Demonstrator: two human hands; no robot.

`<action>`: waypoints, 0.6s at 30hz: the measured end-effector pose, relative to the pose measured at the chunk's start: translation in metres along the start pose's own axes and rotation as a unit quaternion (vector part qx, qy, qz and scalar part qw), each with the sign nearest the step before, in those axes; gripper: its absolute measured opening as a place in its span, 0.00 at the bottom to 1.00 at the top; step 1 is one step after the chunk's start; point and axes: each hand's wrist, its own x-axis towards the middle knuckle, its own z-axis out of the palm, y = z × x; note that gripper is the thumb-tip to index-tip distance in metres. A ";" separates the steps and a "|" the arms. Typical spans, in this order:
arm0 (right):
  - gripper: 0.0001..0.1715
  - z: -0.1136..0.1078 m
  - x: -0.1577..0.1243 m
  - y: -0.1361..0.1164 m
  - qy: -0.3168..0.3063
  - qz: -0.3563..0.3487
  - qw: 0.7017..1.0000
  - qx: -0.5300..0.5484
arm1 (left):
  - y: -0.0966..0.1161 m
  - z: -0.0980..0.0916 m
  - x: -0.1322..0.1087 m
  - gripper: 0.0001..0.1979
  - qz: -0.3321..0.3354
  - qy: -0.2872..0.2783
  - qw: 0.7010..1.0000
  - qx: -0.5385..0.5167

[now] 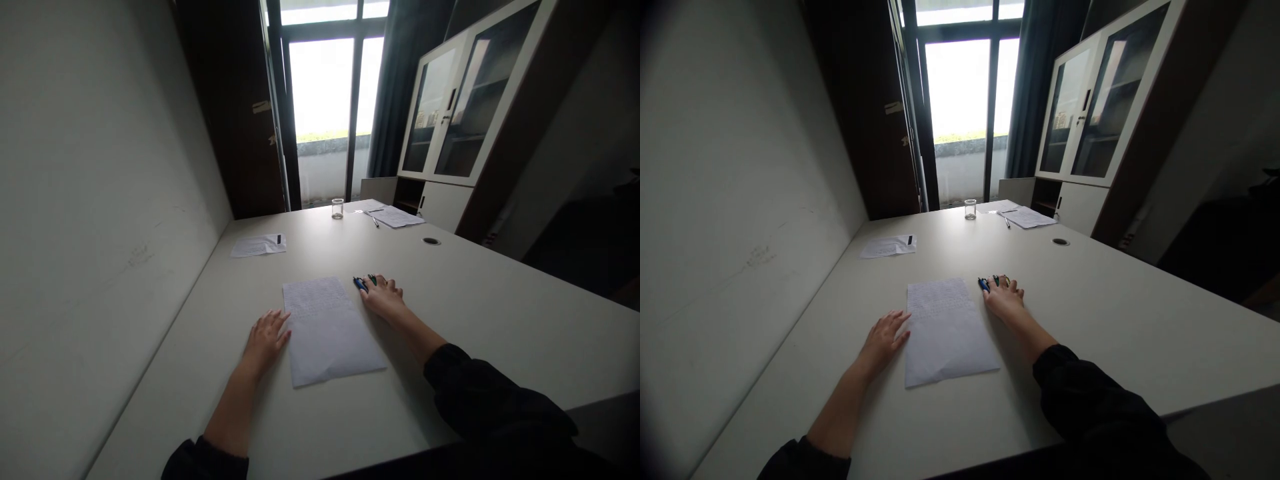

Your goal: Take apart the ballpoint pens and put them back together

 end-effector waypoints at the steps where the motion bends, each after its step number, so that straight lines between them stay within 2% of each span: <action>1: 0.29 -0.001 0.000 0.000 -0.001 0.001 1.000 0.001 | 0.001 -0.001 0.000 0.22 -0.001 -0.005 1.000 0.001; 6: 0.32 -0.007 -0.004 0.001 -0.007 -0.007 1.000 0.006 | 0.003 -0.004 0.000 0.20 -0.008 -0.021 1.000 -0.002; 11: 0.34 -0.021 -0.017 0.004 0.048 -0.069 0.996 0.006 | 0.002 -0.006 -0.002 0.22 0.003 0.003 1.000 -0.019; 14: 0.32 -0.036 -0.031 0.009 0.077 -0.197 0.977 0.032 | 0.004 -0.010 -0.001 0.23 0.041 0.028 0.998 -0.029; 18: 0.33 -0.057 -0.058 0.014 0.029 -0.388 0.917 0.092 | 0.016 -0.023 -0.001 0.24 0.122 0.030 0.992 -0.025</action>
